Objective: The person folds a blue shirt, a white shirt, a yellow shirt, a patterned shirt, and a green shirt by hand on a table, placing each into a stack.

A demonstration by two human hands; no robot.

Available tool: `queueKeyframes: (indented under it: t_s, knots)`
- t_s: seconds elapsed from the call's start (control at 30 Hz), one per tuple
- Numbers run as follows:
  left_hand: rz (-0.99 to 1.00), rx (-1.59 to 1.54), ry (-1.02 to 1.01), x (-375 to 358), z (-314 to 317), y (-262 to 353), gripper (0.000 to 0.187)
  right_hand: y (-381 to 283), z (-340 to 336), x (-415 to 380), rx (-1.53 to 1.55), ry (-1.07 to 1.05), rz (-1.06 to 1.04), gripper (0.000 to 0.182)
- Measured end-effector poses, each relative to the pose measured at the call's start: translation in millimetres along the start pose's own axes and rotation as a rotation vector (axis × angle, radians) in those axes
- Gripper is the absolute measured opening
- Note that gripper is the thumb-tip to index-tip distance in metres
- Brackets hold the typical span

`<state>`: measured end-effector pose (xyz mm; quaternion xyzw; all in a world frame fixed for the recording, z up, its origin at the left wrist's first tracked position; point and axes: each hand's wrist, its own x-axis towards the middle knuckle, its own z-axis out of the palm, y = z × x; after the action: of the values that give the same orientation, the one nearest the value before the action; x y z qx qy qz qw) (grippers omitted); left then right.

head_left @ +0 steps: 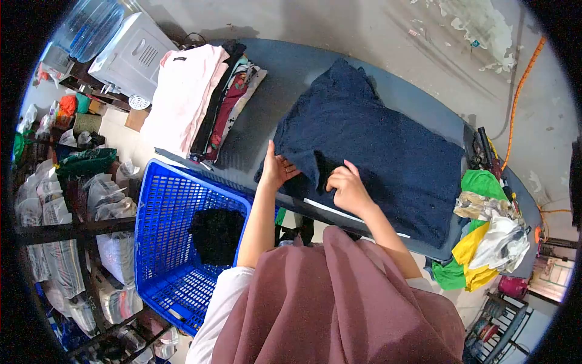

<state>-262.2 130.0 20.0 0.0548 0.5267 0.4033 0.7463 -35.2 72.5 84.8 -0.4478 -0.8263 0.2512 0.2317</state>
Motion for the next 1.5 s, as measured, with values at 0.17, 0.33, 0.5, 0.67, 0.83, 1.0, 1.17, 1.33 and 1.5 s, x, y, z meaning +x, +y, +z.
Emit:
queueKeyframes:
  t_s: [0.17,0.33,0.5,0.67,0.83,1.0,1.17,1.33,1.5]
  knots:
    - [0.232,0.326,0.175,22,-15,7,0.040,15,26,-28,-0.176,0.183,-0.075,0.018]
    - [0.613,0.458,0.220,21,-13,0,0.064,37,26,-56,-0.331,-0.037,0.014,0.053]
    - [0.809,0.596,0.274,19,-4,-2,0.073,52,17,-64,-0.379,-0.099,-0.058,0.050]
    - [1.195,0.899,0.440,47,35,5,0.053,104,-51,-82,-0.406,0.058,0.119,0.050]
    - [1.193,1.172,0.402,83,125,37,0.029,235,-163,-99,-0.644,0.219,0.508,0.058]
    - [0.963,1.520,0.700,157,195,74,0.067,295,-230,-108,-0.684,-0.091,0.625,0.073]
    - [0.694,1.546,0.216,183,214,134,0.038,293,-238,-123,-0.765,0.038,0.487,0.026]
    - [0.815,1.209,-0.216,40,196,145,0.015,237,-232,-169,-0.750,0.369,0.404,0.031]
    - [0.739,1.547,-0.358,-51,80,98,0.032,174,-169,-254,-0.556,0.256,0.563,0.038]
